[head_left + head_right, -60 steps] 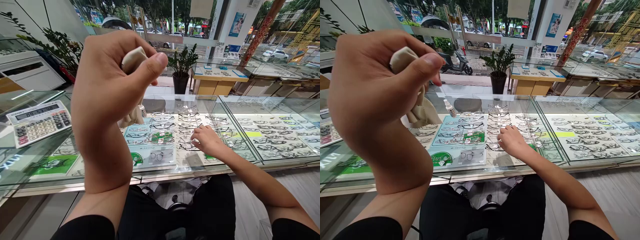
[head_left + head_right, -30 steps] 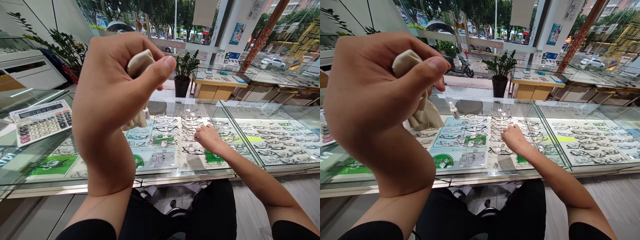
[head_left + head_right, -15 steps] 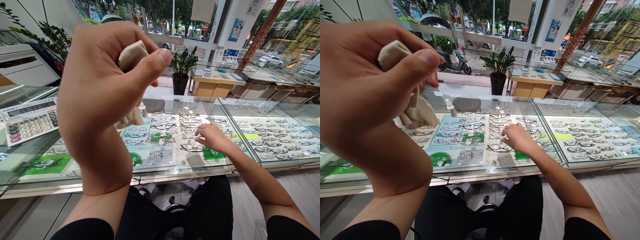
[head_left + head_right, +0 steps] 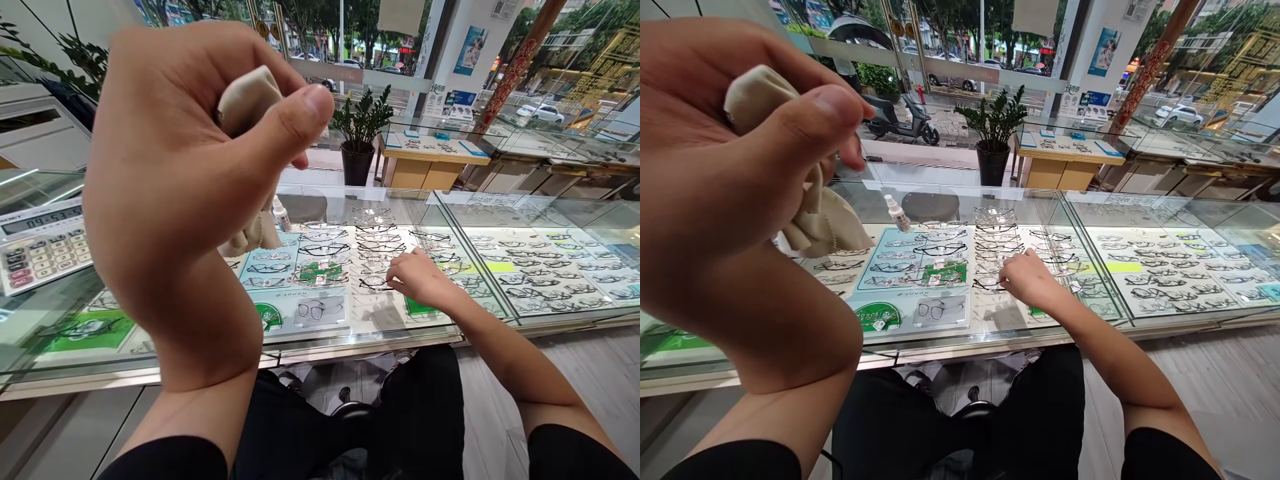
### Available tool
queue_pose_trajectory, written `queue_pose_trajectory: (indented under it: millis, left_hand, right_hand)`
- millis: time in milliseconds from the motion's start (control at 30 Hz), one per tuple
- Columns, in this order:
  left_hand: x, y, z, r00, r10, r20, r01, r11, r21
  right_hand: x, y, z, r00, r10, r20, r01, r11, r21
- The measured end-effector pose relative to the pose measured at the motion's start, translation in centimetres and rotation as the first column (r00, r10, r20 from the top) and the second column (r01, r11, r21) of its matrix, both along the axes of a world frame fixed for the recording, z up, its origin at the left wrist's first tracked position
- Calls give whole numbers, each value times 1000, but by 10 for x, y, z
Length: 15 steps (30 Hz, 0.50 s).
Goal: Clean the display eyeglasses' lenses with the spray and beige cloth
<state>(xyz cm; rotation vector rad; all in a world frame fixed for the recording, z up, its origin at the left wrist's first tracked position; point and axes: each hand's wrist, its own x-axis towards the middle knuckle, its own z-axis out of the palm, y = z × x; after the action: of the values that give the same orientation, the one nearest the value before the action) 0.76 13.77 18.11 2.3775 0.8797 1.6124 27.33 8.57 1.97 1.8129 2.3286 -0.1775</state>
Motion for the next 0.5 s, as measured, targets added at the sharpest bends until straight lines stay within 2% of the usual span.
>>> queue_pose_trajectory:
  millis: [67,167,300,400,500]
  left_hand:
    - [0,-1,0,1000,0,0,0,1000,1]
    - [-1,-2,1,1000,-8,-5,8,1000,-10]
    - [-3,-5,2,997,51,-56,-52,998,-18]
    - [-5,-7,3,996,59,-74,-61,998,-20]
    - [-6,-10,3,997,43,-63,-45,999,-29]
  right_hand:
    - [2,3,3,1000,-14,5,14,1000,-2]
    - [6,10,5,999,-49,-10,50,997,64]
    - [6,23,0,992,-107,73,99,989,105]
    - [1,28,-3,992,-92,83,85,992,89]
    - [1,27,4,994,-80,67,74,994,86]
